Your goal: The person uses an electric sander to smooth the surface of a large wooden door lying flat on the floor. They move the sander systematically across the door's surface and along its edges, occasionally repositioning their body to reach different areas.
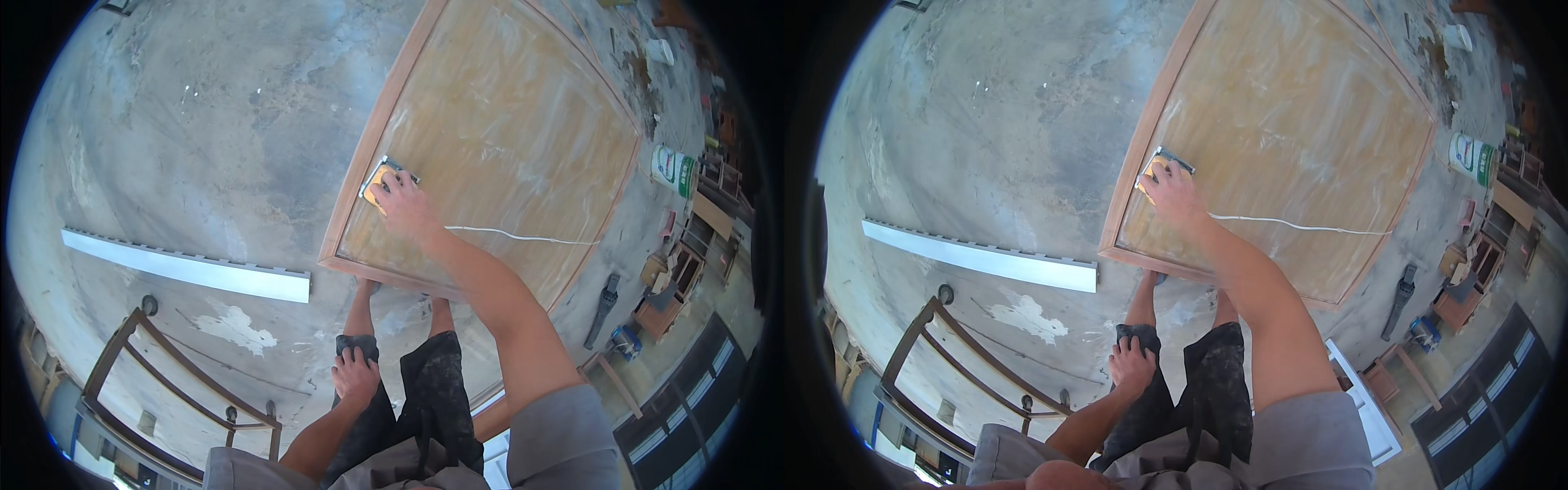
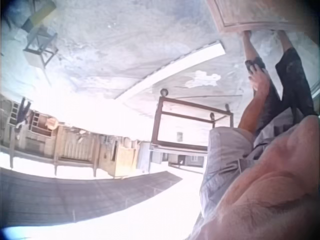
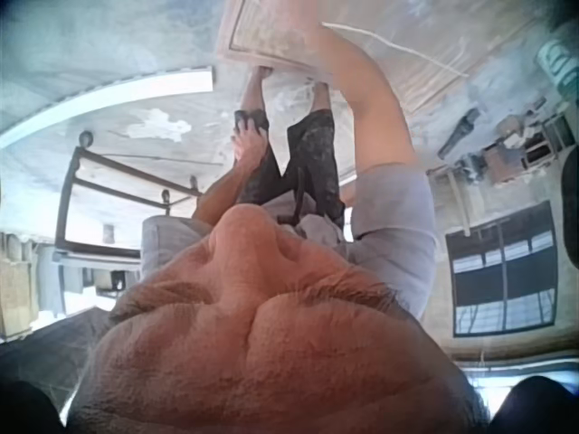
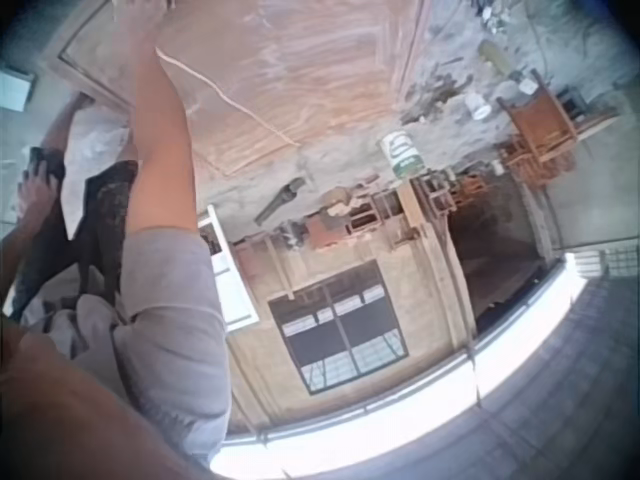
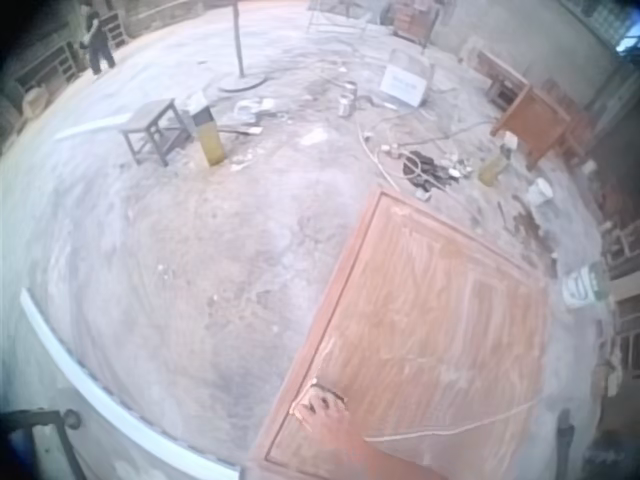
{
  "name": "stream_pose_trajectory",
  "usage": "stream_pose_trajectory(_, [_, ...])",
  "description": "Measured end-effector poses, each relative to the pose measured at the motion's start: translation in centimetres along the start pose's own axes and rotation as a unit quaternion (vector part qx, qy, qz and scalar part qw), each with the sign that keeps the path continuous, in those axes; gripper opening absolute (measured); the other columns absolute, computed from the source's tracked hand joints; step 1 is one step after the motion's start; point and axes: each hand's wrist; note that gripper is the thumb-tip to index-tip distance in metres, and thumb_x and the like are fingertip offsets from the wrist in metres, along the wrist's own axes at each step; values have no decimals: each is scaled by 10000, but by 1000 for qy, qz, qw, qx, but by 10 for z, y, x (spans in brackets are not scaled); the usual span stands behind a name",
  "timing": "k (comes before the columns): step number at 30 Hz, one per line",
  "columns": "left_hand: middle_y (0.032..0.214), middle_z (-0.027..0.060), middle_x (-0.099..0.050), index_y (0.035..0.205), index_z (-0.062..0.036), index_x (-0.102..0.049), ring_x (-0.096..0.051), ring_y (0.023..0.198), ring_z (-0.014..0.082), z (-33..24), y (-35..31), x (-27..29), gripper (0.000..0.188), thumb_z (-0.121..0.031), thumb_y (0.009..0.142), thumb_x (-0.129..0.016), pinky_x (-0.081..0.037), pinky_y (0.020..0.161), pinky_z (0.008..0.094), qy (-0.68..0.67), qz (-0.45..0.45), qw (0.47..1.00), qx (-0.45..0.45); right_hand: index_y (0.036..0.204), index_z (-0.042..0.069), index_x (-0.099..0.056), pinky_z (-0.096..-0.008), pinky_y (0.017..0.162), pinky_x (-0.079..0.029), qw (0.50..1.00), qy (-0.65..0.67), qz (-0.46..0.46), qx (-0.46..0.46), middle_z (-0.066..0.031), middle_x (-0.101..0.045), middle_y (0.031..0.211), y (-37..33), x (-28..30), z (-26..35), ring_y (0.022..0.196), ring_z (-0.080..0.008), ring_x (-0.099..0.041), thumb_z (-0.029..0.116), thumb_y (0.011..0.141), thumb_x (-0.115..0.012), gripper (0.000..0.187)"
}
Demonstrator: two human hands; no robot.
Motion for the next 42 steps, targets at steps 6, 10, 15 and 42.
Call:
stream_pose_trajectory(6, [1336, 151, -583, 1248, -58, -637, -545, 1230, 362, -5, 2, 10, 437, -336, 911, -622, -472, 986, 502, -15, 53, 998, 23, 1119, 153, -640, -398, 758, -634, 996, 16, 57, 71, -87, -545, 1172, -55, -35, 49, 1189, -329, -541, 148, 852, -684, 271])
stream_pose_trajectory(10, [1301, 145, -586, 1227, -61, -638, -552, 1207, 355, -4, 0, 2, 418, -336, 911, -626, -473, 972, 502, -4, 28, 999, 14, 1152, 147, -635, -432, 779, -621, 998, 39, 38, 31, -93, -539, 1194, -47, -29, 23, 1195, -342, -538, 130, 845, -693, 312])
stream_pose_trajectory(15, [1245, 137, -593, 1190, -64, -638, -563, 1172, 350, -6, 1, 2, 384, -332, 916, -625, -478, 940, 508, 8, 15, 1000, 4, 1173, 153, -617, -483, 810, -599, 998, 27, -42, -35, -91, -522, 1247, 2, 21, -43, 1184, -345, -539, 139, 752, -812, 465])
stream_pose_trajectory(42, [1282, 157, -596, 1205, -57, -644, -578, 1166, 364, -5, -1, -6, 404, -335, 914, -614, -494, 935, 504, 41, -2, 999, -7, 1083, 166, -636, -362, 601, -653, 997, -9, -58, 57, -39, -538, 1143, -60, -81, 89, 1234, -296, -539, 229, 861, -689, 236])
Point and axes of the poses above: each hand's wrist, its own y-axis towards the middle knuckle, its own x-axis out of the back of the hand, z = x × y
